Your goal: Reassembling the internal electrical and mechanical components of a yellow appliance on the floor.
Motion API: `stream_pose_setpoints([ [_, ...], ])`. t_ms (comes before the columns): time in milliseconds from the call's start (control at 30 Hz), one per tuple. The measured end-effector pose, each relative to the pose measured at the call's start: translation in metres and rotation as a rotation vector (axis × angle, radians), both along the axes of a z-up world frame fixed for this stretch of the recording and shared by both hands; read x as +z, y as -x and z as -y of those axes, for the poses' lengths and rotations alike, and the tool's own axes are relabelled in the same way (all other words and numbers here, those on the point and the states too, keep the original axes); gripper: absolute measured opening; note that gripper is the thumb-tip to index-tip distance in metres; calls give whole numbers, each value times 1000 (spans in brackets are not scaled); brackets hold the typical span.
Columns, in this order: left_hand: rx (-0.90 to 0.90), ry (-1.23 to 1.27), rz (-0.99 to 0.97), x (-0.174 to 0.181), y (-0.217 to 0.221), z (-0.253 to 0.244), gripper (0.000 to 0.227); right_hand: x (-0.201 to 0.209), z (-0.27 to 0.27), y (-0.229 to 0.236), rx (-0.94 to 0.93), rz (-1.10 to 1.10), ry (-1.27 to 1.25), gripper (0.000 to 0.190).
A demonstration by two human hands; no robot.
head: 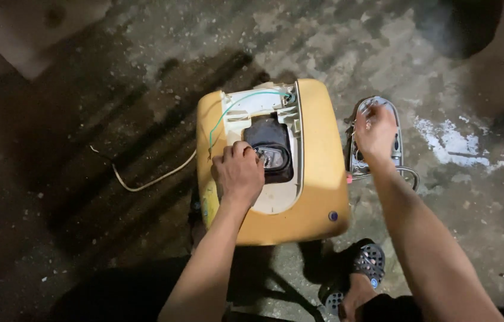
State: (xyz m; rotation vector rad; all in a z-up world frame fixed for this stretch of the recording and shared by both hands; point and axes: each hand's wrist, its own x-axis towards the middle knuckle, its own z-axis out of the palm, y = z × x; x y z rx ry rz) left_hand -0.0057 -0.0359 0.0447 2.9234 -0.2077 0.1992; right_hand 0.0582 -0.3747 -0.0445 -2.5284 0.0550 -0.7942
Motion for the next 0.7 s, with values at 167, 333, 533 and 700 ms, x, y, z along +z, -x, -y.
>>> stream_pose_setpoints([
  [167,17,-35,-53,4,-6,0,21,-213,101,24,-230,-673,134,56],
  [333,2,-84,7,1,-6,-2,18,-243,120,11,-334,-1061,89,98],
  [533,-7,-72,53,2,-7,-1,19,-218,116,-4,-452,-1261,-147,113],
  [700,-8,-61,87,-2,-6,-2,18,-214,103,-1,-595,-1237,-100,93],
])
